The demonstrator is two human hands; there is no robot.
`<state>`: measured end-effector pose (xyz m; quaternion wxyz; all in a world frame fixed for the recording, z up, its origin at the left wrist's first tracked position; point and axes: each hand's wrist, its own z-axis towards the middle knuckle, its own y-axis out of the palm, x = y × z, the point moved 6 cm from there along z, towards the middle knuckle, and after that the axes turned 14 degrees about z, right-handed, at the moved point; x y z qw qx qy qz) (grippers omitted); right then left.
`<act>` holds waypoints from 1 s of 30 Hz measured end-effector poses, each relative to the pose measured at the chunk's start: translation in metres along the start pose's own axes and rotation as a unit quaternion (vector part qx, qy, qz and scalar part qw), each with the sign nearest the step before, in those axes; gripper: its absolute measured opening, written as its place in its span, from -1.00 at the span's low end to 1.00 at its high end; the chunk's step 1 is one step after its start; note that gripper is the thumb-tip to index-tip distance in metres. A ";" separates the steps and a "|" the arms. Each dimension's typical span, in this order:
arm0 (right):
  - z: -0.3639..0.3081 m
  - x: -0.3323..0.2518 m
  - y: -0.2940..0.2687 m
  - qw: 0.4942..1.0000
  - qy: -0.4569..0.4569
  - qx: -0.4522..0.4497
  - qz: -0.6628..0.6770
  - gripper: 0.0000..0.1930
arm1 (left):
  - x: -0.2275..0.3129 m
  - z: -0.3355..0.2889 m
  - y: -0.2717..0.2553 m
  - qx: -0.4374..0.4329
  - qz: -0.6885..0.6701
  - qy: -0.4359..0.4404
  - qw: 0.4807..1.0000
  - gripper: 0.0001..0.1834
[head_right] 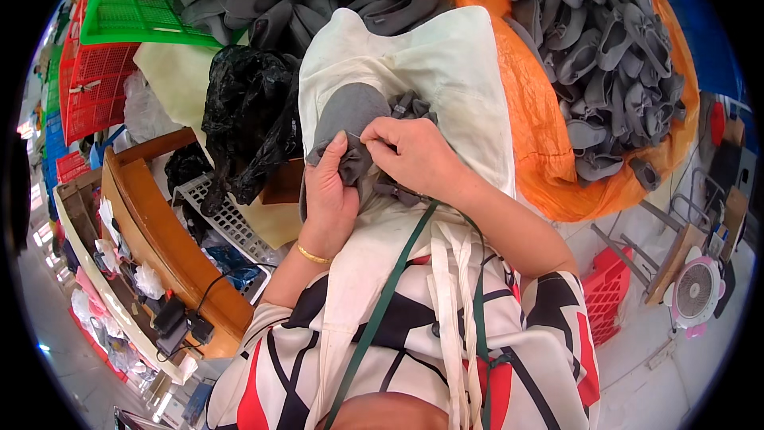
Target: The person sits cross-legged and sews grey slipper uppers using a needle and thread. They pick up individual slipper parts from a large orange sack, stitch the edges together, and place the finished items into a green basket.
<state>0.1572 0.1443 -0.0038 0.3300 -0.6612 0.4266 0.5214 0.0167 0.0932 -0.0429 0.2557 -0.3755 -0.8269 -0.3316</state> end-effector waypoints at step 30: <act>-0.005 0.014 -0.002 1.000 -0.026 -0.002 0.002 -0.86 | -0.008 0.003 -0.001 0.017 0.033 -0.013 0.999 -0.71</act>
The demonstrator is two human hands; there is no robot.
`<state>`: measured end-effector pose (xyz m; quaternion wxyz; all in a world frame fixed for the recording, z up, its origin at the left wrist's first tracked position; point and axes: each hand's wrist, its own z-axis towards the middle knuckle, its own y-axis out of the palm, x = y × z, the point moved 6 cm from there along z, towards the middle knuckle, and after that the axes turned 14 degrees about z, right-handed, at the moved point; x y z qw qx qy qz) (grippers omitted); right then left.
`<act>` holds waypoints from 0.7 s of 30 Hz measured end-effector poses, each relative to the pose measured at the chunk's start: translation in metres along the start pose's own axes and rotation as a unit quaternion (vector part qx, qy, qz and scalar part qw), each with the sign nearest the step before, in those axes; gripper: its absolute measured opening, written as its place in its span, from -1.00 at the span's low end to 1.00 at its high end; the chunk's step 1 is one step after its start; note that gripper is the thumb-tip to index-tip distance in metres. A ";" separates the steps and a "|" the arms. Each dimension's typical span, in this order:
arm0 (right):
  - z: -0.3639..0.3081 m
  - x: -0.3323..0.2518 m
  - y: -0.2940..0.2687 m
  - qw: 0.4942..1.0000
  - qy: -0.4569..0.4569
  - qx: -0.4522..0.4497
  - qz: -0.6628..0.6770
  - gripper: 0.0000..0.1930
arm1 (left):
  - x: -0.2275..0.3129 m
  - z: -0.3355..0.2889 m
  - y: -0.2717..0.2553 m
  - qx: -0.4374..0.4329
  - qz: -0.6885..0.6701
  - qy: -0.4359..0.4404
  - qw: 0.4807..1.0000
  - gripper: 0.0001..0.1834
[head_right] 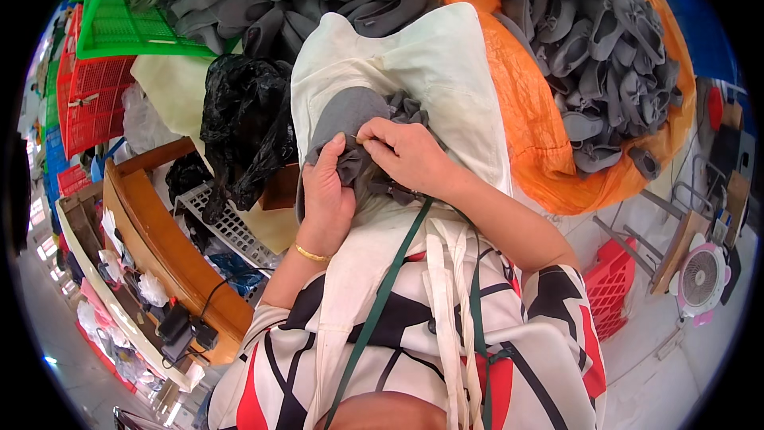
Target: The person sits cross-legged and sews grey slipper uppers using a needle and thread. They pick up individual slipper parts from a large orange sack, stitch the edges together, and place the finished items into a green basket.
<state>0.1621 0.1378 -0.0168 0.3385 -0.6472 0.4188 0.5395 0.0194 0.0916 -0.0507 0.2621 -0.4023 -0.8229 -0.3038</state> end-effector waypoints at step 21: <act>-0.002 0.000 0.006 0.997 -0.071 0.013 -0.023 -0.89 | 0.006 -0.002 0.002 -0.013 -0.013 -0.016 1.000 -0.83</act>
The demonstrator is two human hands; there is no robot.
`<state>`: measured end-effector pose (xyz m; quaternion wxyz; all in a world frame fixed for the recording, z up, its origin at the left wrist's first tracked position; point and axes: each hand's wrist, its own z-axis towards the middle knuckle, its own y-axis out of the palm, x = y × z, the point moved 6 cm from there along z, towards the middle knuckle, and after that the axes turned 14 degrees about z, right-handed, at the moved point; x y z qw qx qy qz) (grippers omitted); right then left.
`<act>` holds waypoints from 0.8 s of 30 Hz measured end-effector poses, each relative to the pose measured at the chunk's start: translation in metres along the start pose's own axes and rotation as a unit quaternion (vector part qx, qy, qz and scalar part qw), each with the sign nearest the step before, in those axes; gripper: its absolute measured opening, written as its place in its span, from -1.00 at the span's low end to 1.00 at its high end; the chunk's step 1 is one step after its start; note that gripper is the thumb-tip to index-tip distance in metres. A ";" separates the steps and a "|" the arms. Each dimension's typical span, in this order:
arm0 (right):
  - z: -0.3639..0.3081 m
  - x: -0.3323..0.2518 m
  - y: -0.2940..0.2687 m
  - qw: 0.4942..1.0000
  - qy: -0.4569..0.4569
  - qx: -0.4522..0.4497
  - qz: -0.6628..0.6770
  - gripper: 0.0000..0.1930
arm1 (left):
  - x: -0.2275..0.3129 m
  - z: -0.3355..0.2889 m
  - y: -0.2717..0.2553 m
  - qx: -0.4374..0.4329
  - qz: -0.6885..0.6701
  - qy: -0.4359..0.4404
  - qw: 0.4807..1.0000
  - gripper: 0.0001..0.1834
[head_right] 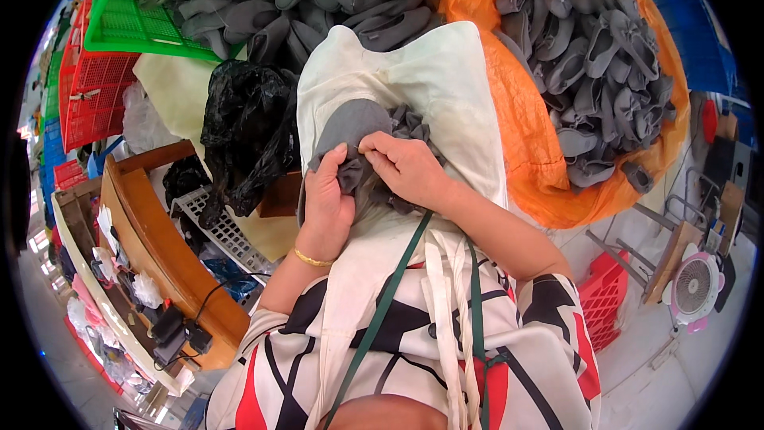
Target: The person sits cross-legged and sews grey slipper uppers using a needle and thread. They pick up individual slipper parts from a large orange sack, stitch the edges together, and place the finished items into a green basket.
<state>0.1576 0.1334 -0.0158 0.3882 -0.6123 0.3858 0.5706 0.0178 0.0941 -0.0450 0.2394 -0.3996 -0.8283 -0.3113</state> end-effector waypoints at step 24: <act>0.002 -0.044 -0.010 0.968 -0.072 0.006 -0.241 -0.87 | -0.003 -0.035 0.021 -0.087 0.282 0.164 0.941 -0.83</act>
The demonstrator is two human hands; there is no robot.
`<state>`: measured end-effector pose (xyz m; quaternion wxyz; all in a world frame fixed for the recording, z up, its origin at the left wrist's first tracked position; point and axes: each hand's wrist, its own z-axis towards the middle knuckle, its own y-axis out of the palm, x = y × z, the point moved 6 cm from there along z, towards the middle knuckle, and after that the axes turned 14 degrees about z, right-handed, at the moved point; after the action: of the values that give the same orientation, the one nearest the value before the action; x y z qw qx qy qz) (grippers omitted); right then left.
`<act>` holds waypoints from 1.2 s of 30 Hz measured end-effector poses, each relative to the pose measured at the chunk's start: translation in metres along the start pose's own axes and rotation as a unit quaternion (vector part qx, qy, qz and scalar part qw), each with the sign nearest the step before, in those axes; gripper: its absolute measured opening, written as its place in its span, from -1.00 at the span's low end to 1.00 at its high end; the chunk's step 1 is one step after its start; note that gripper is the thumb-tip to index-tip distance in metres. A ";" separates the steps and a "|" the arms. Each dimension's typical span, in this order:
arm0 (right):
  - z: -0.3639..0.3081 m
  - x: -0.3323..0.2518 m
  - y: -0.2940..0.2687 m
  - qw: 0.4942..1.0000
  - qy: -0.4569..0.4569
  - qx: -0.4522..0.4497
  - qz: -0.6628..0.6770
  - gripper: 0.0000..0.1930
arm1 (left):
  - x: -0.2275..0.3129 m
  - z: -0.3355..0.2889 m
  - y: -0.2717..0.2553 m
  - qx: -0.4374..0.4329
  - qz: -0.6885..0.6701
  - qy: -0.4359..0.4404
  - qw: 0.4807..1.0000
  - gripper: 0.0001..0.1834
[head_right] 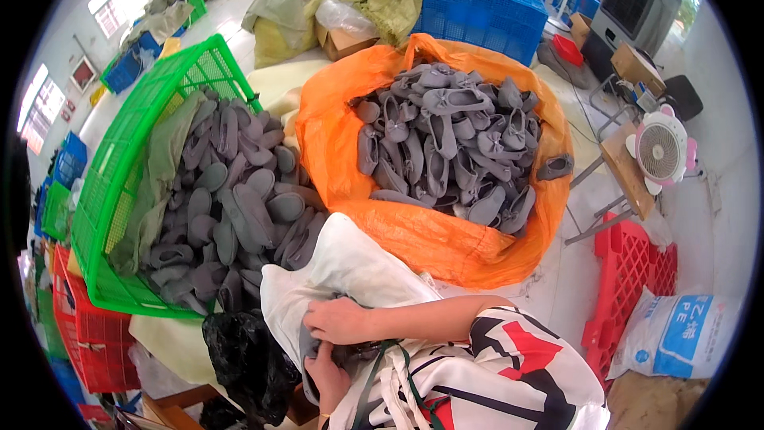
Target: The person sits cross-legged and sews grey slipper uppers using a needle and thread. They pick up individual slipper parts from a large orange sack, stitch the edges together, and place the finished items into a green basket.
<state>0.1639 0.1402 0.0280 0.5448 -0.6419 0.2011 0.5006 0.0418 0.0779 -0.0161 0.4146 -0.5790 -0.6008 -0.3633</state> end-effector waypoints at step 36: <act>-0.087 0.096 -0.048 0.650 0.250 0.275 0.663 -0.86 | 0.017 0.021 0.033 -0.154 0.320 0.086 0.931 -0.67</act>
<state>0.2793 0.1048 -0.0395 0.1480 -0.2590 0.8302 0.4709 0.0731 0.1060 -0.0102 0.4645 -0.7639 -0.2825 -0.3476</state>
